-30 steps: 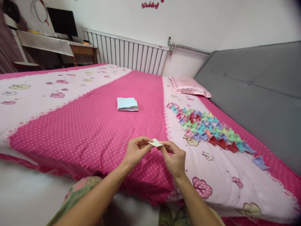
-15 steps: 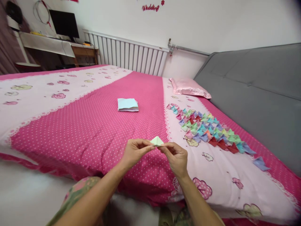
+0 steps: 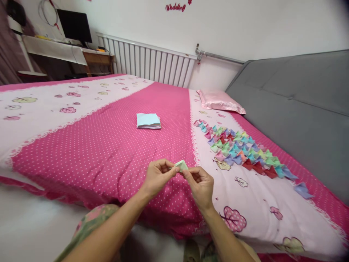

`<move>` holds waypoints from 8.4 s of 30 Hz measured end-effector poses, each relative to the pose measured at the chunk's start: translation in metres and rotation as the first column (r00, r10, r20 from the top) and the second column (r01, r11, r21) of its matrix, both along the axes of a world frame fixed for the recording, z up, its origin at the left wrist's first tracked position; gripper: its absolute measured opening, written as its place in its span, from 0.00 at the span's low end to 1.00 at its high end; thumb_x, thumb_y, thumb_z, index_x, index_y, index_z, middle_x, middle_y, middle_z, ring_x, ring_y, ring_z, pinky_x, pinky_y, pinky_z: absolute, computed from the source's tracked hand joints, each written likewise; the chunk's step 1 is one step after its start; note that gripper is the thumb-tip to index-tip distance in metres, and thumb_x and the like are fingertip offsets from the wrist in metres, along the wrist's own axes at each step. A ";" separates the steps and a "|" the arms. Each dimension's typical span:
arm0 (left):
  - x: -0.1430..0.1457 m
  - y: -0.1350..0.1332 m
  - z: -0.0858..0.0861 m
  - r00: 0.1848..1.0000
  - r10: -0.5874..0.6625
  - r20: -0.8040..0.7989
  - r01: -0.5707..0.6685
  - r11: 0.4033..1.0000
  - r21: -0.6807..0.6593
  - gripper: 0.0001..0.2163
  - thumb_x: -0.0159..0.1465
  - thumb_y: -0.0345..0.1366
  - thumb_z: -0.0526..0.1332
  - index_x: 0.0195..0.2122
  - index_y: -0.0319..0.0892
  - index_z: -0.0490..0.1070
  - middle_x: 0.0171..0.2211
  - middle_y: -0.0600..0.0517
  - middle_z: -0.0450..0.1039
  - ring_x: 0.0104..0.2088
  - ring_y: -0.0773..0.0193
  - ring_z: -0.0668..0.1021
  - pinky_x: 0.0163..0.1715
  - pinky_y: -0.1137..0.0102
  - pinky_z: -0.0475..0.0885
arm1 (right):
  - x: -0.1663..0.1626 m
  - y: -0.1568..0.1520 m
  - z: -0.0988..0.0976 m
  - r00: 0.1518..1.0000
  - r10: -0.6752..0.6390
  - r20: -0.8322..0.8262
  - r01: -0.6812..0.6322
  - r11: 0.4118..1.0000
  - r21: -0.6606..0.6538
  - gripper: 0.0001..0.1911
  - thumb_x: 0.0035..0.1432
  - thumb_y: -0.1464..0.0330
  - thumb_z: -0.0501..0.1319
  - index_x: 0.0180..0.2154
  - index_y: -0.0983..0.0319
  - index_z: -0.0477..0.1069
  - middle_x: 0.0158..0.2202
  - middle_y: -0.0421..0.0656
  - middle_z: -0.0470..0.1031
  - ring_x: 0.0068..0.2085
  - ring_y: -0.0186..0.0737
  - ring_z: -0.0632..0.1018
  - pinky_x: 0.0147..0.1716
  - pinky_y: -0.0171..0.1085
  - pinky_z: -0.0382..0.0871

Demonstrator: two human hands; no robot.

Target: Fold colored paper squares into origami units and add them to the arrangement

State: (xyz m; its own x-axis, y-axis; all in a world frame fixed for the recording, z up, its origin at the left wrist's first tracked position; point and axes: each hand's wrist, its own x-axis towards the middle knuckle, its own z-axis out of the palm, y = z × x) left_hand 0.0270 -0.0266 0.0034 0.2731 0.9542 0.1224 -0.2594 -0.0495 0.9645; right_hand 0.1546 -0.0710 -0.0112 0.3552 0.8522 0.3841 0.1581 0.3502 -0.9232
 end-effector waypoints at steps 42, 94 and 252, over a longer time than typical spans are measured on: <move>-0.010 0.013 -0.001 0.995 -0.031 -0.099 0.016 0.989 -0.146 0.09 0.49 0.39 0.65 0.22 0.37 0.75 0.15 0.55 0.68 0.17 0.73 0.65 0.20 0.76 0.57 | 0.010 0.005 -0.003 0.963 0.164 -0.215 -0.205 0.961 -0.185 0.12 0.56 0.60 0.56 0.36 0.62 0.69 0.26 0.41 0.75 0.26 0.34 0.76 0.26 0.31 0.67; -0.001 0.004 0.000 0.998 -0.066 -0.012 0.063 0.985 -0.163 0.08 0.47 0.37 0.66 0.25 0.37 0.75 0.22 0.50 0.76 0.25 0.67 0.76 0.31 0.72 0.70 | 0.013 0.012 -0.008 0.967 0.046 -0.252 -0.093 0.980 -0.176 0.08 0.43 0.65 0.66 0.27 0.63 0.74 0.21 0.38 0.73 0.23 0.32 0.71 0.25 0.32 0.65; 0.004 0.008 -0.022 0.955 -0.265 -0.130 0.254 0.963 -0.092 0.12 0.51 0.40 0.63 0.29 0.34 0.69 0.20 0.52 0.72 0.20 0.68 0.74 0.23 0.74 0.70 | 0.016 0.014 -0.006 0.948 0.294 -0.123 -0.313 0.932 -0.181 0.07 0.48 0.65 0.62 0.29 0.63 0.70 0.26 0.39 0.72 0.29 0.34 0.72 0.31 0.33 0.64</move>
State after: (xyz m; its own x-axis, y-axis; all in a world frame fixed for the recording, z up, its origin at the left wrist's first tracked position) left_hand 0.0310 -0.0187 -0.0183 0.5221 0.8529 -0.0024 -0.1160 0.0738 0.9905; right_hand 0.1709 -0.0570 -0.0176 0.0933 0.9798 0.1766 -0.0166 0.1789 -0.9837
